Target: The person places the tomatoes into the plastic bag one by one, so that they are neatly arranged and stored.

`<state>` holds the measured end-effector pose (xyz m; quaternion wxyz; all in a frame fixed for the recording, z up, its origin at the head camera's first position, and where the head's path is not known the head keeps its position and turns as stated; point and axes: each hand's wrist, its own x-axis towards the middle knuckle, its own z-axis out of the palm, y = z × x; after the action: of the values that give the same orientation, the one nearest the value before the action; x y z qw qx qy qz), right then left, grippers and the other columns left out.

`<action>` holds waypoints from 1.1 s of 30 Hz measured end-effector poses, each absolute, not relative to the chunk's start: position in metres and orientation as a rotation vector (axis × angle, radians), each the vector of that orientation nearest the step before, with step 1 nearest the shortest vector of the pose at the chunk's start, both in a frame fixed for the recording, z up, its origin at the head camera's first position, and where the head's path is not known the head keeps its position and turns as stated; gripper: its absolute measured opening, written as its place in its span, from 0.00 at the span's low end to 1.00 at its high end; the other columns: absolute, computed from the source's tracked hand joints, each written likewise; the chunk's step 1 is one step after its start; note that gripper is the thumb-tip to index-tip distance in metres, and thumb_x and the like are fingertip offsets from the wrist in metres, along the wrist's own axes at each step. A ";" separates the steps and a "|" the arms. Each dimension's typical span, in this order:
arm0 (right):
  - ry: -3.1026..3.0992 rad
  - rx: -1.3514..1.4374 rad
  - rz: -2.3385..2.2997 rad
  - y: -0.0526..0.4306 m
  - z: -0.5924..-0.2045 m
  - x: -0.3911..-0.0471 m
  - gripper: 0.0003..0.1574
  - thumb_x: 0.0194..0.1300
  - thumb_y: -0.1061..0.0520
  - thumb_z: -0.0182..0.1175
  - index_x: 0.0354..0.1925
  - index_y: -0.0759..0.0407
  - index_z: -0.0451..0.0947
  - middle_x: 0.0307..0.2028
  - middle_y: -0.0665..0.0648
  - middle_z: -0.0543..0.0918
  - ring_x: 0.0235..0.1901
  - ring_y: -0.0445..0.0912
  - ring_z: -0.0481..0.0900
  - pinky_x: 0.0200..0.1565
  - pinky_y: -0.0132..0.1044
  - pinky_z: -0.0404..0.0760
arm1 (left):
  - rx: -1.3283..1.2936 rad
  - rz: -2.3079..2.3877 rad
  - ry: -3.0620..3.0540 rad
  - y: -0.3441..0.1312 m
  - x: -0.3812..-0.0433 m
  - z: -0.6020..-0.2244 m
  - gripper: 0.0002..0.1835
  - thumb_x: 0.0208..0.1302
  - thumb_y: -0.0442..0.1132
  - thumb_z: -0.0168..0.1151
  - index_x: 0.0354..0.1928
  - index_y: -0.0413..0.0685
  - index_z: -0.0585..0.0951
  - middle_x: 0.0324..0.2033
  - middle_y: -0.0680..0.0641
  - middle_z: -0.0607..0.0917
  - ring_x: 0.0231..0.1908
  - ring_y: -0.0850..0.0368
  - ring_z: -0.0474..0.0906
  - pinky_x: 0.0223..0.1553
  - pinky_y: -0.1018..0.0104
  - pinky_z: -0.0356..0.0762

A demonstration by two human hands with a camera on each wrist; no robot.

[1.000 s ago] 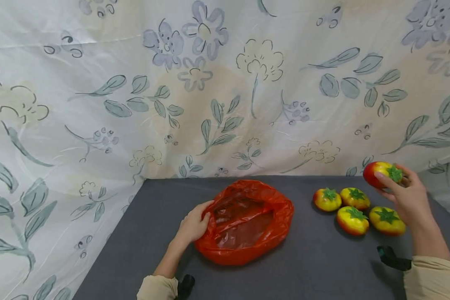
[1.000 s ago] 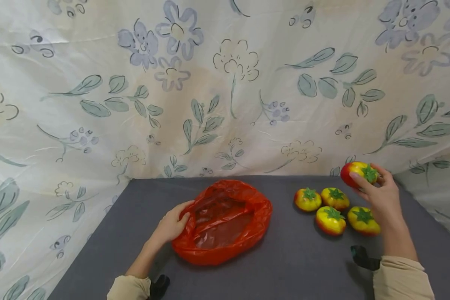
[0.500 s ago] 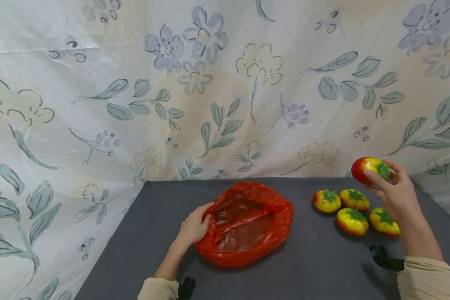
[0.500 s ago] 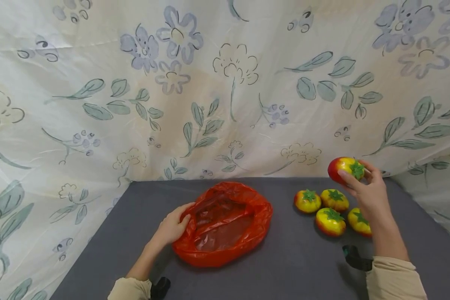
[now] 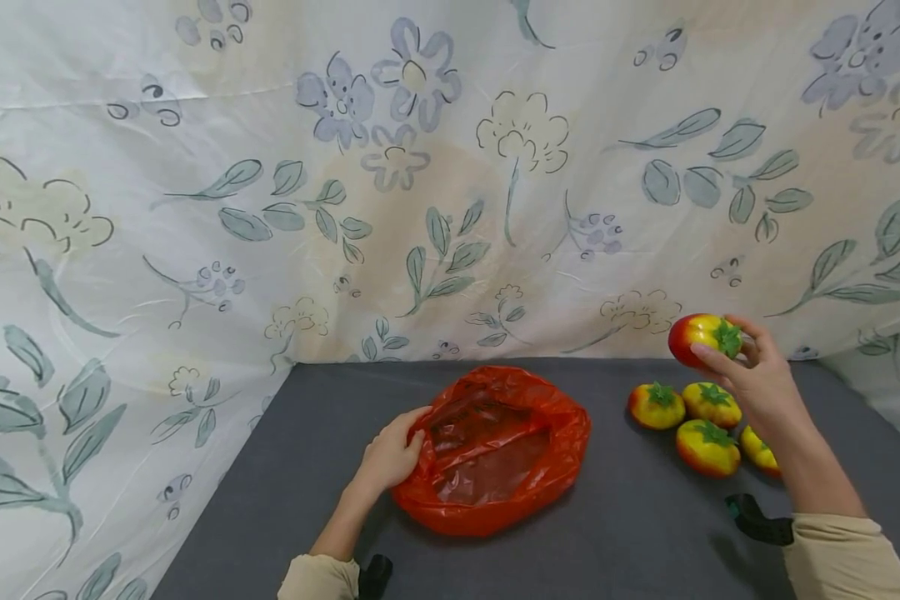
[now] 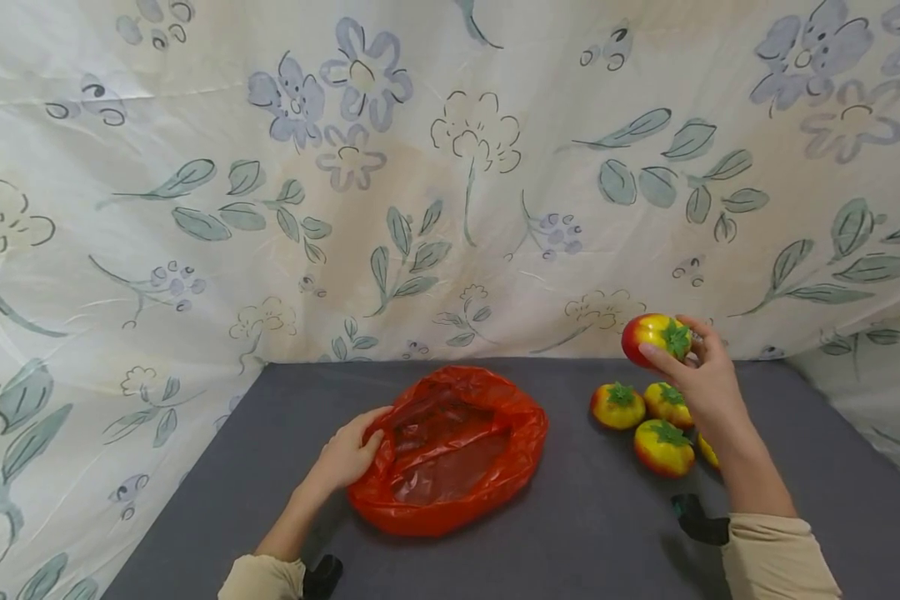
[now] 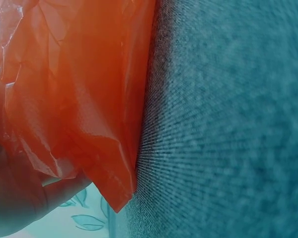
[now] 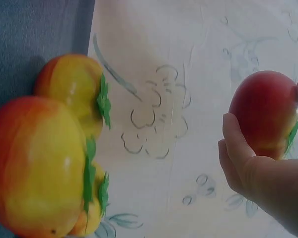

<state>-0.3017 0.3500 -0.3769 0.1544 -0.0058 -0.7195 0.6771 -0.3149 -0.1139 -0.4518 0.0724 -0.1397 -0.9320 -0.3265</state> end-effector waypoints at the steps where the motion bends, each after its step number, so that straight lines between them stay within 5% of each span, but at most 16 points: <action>1: -2.047 -0.002 1.966 0.347 -0.376 -0.302 0.48 0.63 0.50 0.63 0.72 0.42 0.48 0.66 0.66 0.47 0.51 0.45 0.64 0.41 0.23 0.77 | -0.421 -0.981 -2.800 -0.114 -0.315 -0.452 0.22 0.67 0.36 0.55 0.63 0.53 0.74 0.58 0.43 0.76 0.56 0.41 0.72 0.50 0.33 0.67; 14: -2.281 0.067 1.813 0.319 -0.358 -0.297 0.49 0.67 0.45 0.57 0.74 0.47 0.40 0.66 0.72 0.48 0.53 0.50 0.63 0.41 0.20 0.74 | -0.482 -0.976 -2.780 -0.115 -0.318 -0.452 0.22 0.68 0.36 0.55 0.63 0.52 0.74 0.57 0.43 0.76 0.55 0.42 0.73 0.49 0.35 0.69; 22: -2.380 0.124 1.742 0.304 -0.353 -0.296 0.51 0.67 0.44 0.57 0.75 0.50 0.39 0.71 0.72 0.41 0.63 0.65 0.54 0.41 0.21 0.74 | -0.480 -0.977 -2.781 -0.115 -0.317 -0.452 0.22 0.68 0.36 0.55 0.63 0.52 0.74 0.57 0.43 0.76 0.55 0.43 0.73 0.50 0.37 0.70; 29: -2.410 0.106 1.746 0.296 -0.356 -0.293 0.53 0.66 0.41 0.58 0.75 0.51 0.39 0.71 0.71 0.40 0.63 0.65 0.53 0.49 0.31 0.76 | -0.498 -0.987 -2.773 -0.116 -0.314 -0.455 0.22 0.68 0.36 0.55 0.63 0.52 0.74 0.57 0.44 0.76 0.55 0.43 0.73 0.50 0.37 0.70; 33: -2.408 0.113 1.767 0.294 -0.358 -0.289 0.52 0.66 0.42 0.58 0.75 0.49 0.39 0.71 0.71 0.39 0.64 0.65 0.53 0.47 0.28 0.76 | -0.516 -0.988 -2.779 -0.117 -0.312 -0.455 0.22 0.68 0.36 0.55 0.63 0.51 0.74 0.57 0.43 0.77 0.55 0.43 0.73 0.50 0.37 0.70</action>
<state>-0.2895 0.2936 -0.3580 0.0765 0.0376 -0.8033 0.5895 -0.3122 -0.1167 -0.4547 0.0736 -0.1719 -0.9256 -0.3290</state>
